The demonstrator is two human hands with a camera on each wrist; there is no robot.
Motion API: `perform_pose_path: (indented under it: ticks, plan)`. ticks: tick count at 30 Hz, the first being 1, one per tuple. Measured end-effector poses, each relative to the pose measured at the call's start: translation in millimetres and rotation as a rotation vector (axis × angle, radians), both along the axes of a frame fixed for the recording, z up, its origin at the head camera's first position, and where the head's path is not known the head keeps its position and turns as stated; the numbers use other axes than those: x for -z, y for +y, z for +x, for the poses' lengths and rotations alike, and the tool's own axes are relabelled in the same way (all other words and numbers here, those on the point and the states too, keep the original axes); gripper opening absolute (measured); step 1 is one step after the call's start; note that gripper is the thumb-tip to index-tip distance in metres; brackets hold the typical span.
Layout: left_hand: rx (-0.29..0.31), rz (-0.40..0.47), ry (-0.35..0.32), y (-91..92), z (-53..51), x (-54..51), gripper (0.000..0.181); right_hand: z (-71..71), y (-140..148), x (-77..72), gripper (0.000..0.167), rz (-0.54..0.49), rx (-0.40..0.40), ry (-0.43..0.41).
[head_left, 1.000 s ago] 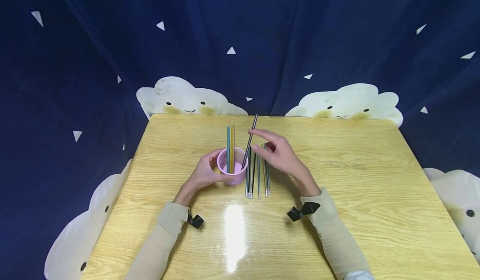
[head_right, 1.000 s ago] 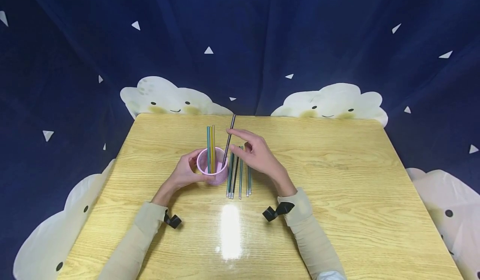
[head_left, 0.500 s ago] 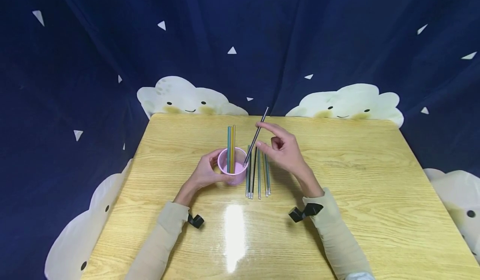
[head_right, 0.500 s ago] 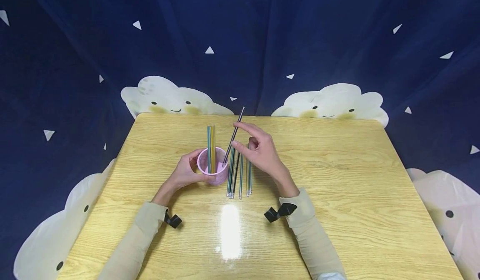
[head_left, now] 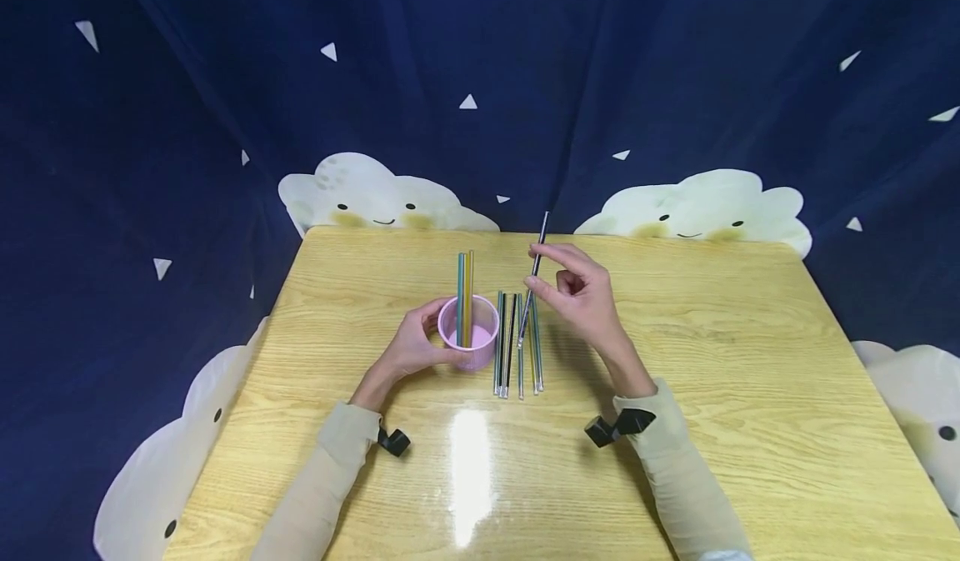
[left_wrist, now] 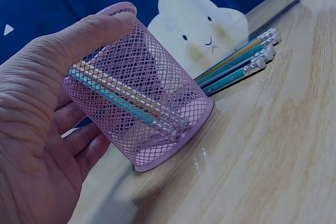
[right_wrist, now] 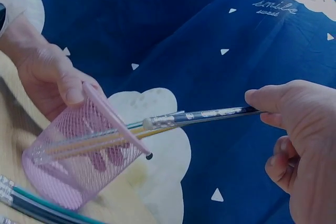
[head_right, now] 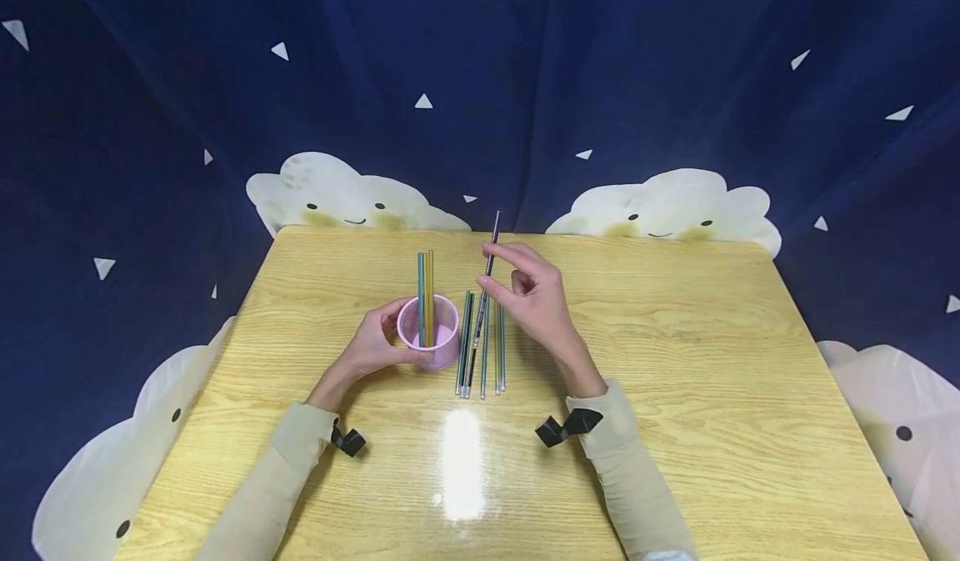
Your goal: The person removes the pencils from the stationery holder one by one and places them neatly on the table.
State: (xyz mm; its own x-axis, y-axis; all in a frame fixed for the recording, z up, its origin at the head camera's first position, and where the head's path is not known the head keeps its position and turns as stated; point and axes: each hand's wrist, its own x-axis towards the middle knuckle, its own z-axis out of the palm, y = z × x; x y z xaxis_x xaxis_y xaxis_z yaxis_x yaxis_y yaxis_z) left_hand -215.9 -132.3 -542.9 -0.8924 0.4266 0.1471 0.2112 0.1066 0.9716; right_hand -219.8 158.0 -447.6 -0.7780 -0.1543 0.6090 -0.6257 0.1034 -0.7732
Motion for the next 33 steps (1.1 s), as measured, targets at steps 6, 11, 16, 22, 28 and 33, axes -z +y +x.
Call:
perform_pose_path:
  ticks: [6,11,16,22,28,33]
  plan:
    - [0.007,0.021,-0.003,0.9,-0.4,0.0,0.088,4.0,14,9.8,0.045,0.063,0.040,-0.035]
    - [0.014,0.038,-0.006,0.7,-0.7,0.8,0.088,6.3,26,20.0,0.044,0.087,0.049,-0.069]
    - [0.010,0.034,-0.009,1.0,0.2,0.5,0.088,15.2,30,12.7,0.038,0.105,0.021,-0.121]
    - [0.011,0.029,-0.004,1.3,0.7,0.9,0.088,17.2,35,9.9,0.035,0.163,0.007,-0.168]
    - [0.003,0.023,0.003,0.2,0.6,1.3,0.089,12.1,39,19.1,0.033,0.228,0.019,-0.217]
    - [0.002,0.008,0.006,1.0,0.0,1.5,0.088,8.4,43,32.9,0.033,0.271,0.021,-0.272]
